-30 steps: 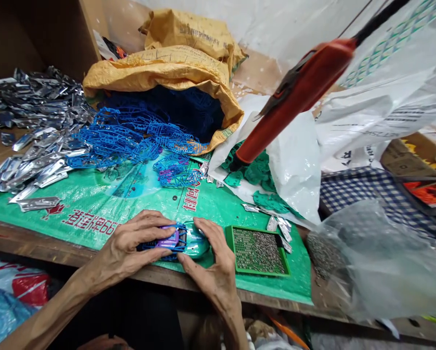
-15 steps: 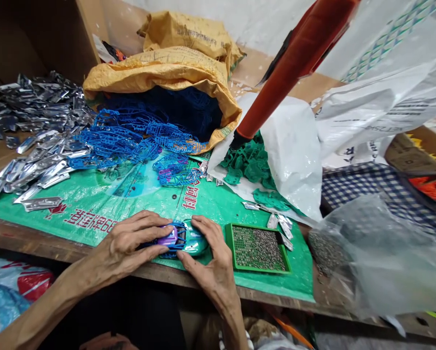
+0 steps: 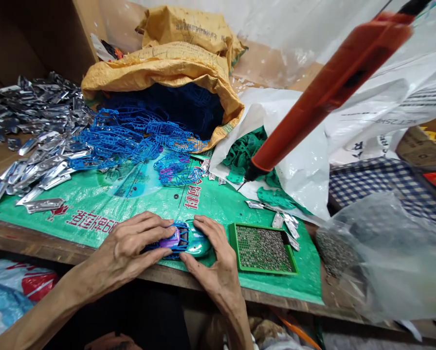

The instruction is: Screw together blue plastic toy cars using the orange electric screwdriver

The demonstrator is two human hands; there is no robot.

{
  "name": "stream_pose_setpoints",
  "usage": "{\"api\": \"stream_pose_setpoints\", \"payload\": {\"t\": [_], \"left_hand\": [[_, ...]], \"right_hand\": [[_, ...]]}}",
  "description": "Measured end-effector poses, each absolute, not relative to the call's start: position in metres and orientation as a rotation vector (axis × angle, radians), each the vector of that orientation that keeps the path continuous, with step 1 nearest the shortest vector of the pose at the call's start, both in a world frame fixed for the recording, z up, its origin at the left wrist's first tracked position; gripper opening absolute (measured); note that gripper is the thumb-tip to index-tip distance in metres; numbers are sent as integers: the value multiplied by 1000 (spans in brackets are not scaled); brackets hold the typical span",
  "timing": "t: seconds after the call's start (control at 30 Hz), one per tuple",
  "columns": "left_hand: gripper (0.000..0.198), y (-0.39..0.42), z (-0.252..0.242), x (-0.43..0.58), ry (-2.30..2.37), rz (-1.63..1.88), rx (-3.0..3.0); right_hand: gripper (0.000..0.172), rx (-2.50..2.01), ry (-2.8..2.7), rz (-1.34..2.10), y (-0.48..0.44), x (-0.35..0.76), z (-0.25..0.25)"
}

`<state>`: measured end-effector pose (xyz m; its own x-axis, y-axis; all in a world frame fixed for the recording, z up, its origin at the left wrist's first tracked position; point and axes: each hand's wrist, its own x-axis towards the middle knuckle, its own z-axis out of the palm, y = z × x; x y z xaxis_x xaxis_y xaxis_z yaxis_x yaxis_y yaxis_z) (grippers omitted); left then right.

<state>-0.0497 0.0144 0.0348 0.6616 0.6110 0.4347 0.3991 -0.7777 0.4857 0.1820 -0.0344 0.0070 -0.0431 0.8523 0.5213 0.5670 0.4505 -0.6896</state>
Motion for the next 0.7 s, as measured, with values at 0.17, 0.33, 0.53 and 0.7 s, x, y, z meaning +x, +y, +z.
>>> {"api": "stream_pose_setpoints", "payload": {"t": [0.17,0.33,0.53,0.7], "left_hand": [[35,13,35,-48,842,815,2593],[28,19,32,-43,780,934,2492],[32,14,17,-37,875,1146,2388],[32,11,12,-38,867,1089,2388]], "right_hand": [[53,-1217,-1745,404,-35,185,7],[52,-1234,-1736,427,-35,186,8],[51,-1238,-1749,414,-35,187,9],[50,-1251,-1775,417,-36,190,8]]}}
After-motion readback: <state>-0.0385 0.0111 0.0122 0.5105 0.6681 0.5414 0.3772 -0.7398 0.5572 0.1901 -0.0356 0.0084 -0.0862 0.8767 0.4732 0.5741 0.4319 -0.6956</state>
